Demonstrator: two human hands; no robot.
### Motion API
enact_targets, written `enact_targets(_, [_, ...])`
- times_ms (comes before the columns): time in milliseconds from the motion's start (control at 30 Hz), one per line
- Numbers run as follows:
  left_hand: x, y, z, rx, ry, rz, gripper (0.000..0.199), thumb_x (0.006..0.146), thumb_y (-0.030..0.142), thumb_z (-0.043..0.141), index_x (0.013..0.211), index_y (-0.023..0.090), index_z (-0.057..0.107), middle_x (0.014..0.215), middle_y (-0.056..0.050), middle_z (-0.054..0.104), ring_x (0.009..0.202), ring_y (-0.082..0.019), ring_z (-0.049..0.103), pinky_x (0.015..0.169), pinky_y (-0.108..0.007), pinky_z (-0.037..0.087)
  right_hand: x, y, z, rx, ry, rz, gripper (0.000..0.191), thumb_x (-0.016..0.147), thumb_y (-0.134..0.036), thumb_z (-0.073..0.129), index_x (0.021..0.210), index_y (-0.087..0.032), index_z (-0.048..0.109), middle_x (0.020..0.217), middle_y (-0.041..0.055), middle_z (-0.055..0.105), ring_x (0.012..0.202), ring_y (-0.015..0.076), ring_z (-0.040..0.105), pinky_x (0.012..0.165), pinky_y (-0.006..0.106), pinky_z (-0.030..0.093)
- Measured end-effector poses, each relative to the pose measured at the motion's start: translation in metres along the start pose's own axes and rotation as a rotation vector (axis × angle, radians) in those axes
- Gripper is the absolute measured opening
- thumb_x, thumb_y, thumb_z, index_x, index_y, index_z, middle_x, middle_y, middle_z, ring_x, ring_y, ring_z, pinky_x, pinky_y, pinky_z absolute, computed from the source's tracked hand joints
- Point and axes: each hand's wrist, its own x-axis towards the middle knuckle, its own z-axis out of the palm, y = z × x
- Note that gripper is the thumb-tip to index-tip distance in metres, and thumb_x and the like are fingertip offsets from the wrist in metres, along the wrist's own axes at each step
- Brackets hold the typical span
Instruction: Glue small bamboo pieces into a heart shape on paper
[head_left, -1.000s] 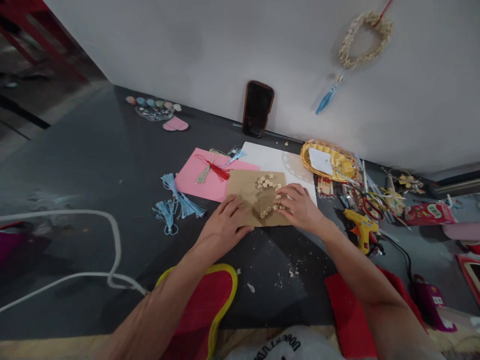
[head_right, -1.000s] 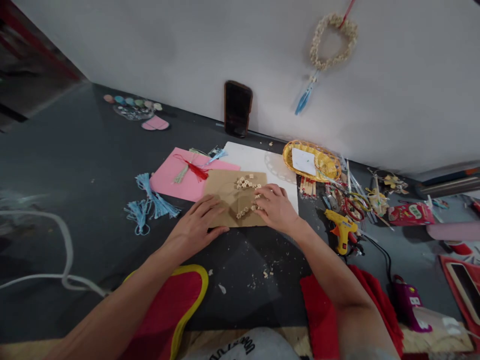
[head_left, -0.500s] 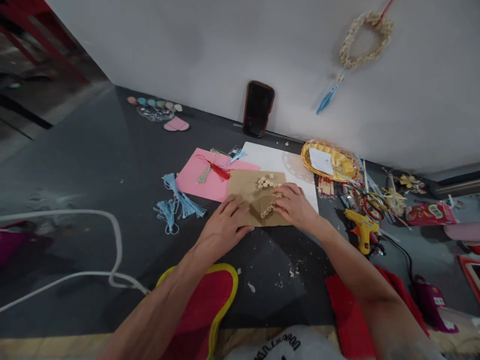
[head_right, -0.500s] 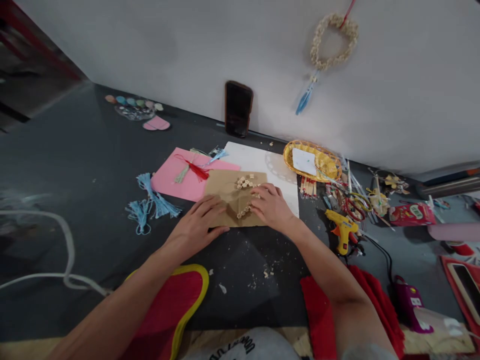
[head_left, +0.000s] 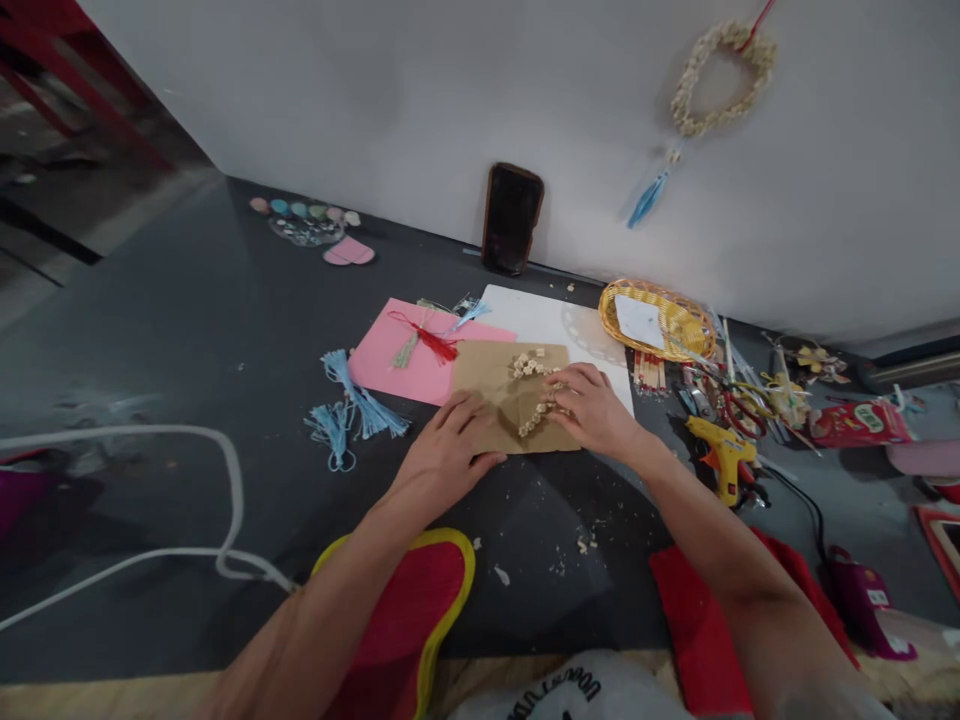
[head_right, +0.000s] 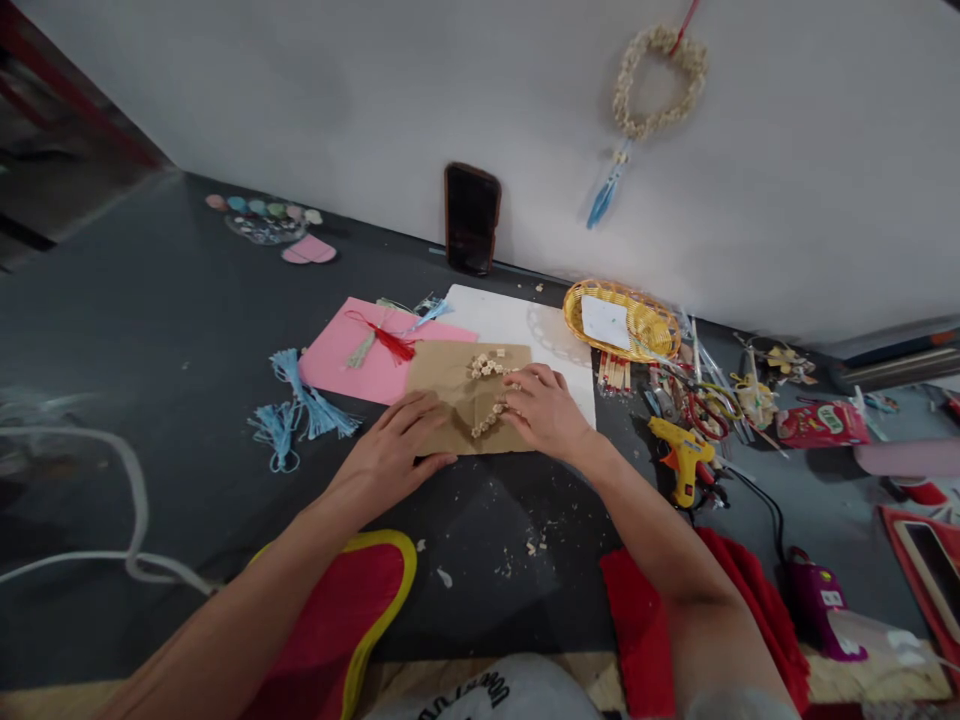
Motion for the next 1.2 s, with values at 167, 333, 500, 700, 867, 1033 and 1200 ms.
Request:
enact_targets(167, [0.000, 0.001, -0.002, -0.016, 0.000, -0.004, 0.042, 0.084, 0.035, 0.063, 0.121, 0.016, 0.060, 0.125, -0.014, 0.061, 0.127, -0.031, 0.049, 0.109, -0.050, 0.041, 0.006, -0.008, 0.003, -0.031, -0.018, 0.013, 0.015, 0.091, -0.026, 0.057, 0.098, -0.022, 0.070, 0.123, 0.0089, 0.061, 0.119, 0.0289, 0.042, 0.095, 0.048, 0.039])
enact_targets(333, [0.001, 0.002, -0.004, -0.032, -0.003, -0.016, 0.041, 0.084, 0.035, 0.063, 0.121, 0.017, 0.061, 0.126, -0.014, 0.061, 0.127, -0.032, 0.049, 0.107, -0.052, 0.043, 0.004, -0.007, 0.005, -0.022, -0.011, -0.005, 0.012, 0.091, -0.025, 0.057, 0.095, -0.022, 0.069, 0.123, 0.0080, 0.061, 0.120, 0.0281, 0.041, 0.096, 0.047, 0.039])
enact_targets(500, [0.001, 0.000, -0.002, -0.050, -0.002, -0.029, 0.040, 0.084, 0.036, 0.064, 0.120, 0.018, 0.061, 0.124, -0.013, 0.062, 0.128, -0.031, 0.048, 0.107, -0.052, 0.044, -0.004, -0.005, 0.002, 0.010, 0.006, -0.009, 0.012, 0.089, -0.027, 0.061, 0.099, -0.024, 0.068, 0.125, 0.0066, 0.060, 0.121, 0.0275, 0.041, 0.098, 0.047, 0.039])
enact_targets(700, [0.001, 0.000, -0.001, -0.023, -0.013, -0.036, 0.039, 0.083, 0.036, 0.066, 0.116, 0.017, 0.062, 0.126, -0.013, 0.061, 0.128, -0.031, 0.048, 0.108, -0.051, 0.044, -0.021, 0.008, -0.007, 0.013, 0.072, 0.048, 0.016, 0.092, -0.024, 0.056, 0.103, -0.021, 0.067, 0.115, 0.0087, 0.065, 0.111, 0.0251, 0.052, 0.096, 0.044, 0.042])
enact_targets(867, [0.002, 0.000, -0.002, -0.022, -0.017, -0.033, 0.040, 0.081, 0.035, 0.068, 0.116, 0.016, 0.063, 0.125, -0.014, 0.061, 0.127, -0.032, 0.049, 0.108, -0.052, 0.044, -0.025, 0.011, 0.001, -0.010, 0.104, 0.104, 0.020, 0.094, -0.027, 0.053, 0.093, -0.016, 0.069, 0.097, 0.0099, 0.068, 0.098, 0.0228, 0.058, 0.091, 0.040, 0.045])
enact_targets(1033, [0.002, 0.000, -0.002, -0.014, -0.027, -0.033, 0.039, 0.080, 0.035, 0.069, 0.113, 0.013, 0.064, 0.125, -0.016, 0.061, 0.126, -0.033, 0.050, 0.109, -0.051, 0.043, -0.026, 0.003, 0.005, -0.019, 0.065, 0.110, 0.015, 0.093, -0.026, 0.055, 0.091, -0.017, 0.068, 0.099, 0.0078, 0.068, 0.097, 0.0222, 0.056, 0.090, 0.037, 0.045])
enact_targets(1200, [0.002, 0.001, -0.002, -0.032, -0.037, -0.054, 0.040, 0.081, 0.035, 0.067, 0.116, 0.015, 0.064, 0.126, -0.014, 0.061, 0.128, -0.033, 0.048, 0.109, -0.051, 0.042, -0.029, -0.001, 0.005, -0.019, 0.009, 0.117, 0.008, 0.091, -0.021, 0.057, 0.087, -0.018, 0.063, 0.089, 0.0071, 0.068, 0.092, 0.0223, 0.057, 0.084, 0.037, 0.045])
